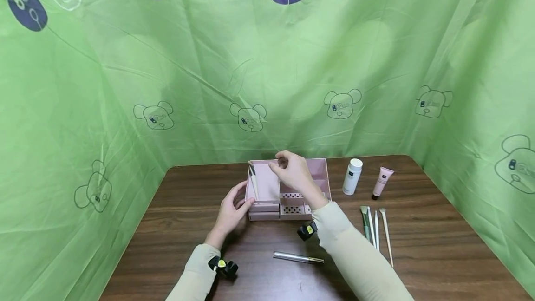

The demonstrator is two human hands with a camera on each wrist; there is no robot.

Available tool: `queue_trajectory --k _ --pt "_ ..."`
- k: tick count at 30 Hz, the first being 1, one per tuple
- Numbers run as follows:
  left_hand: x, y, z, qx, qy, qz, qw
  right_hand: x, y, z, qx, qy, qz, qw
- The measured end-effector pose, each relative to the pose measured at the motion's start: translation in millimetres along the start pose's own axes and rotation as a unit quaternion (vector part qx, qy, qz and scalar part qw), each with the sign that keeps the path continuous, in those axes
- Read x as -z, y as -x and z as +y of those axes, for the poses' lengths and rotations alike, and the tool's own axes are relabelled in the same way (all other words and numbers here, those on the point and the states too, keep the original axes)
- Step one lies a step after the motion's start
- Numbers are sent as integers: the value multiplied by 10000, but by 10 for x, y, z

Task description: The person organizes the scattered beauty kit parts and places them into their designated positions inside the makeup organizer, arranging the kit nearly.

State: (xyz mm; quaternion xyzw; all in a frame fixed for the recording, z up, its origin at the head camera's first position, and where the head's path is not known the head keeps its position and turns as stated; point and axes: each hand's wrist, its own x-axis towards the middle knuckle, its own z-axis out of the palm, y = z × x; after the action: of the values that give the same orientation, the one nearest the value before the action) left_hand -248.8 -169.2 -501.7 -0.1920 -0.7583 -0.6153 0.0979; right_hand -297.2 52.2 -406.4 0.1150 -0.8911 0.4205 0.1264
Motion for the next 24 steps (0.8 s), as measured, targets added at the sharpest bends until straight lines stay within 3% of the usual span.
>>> queue_trajectory --k 24 --pt "-4 7 11 93 -7 27 10000 478 317 398 -65 207 190 9996"
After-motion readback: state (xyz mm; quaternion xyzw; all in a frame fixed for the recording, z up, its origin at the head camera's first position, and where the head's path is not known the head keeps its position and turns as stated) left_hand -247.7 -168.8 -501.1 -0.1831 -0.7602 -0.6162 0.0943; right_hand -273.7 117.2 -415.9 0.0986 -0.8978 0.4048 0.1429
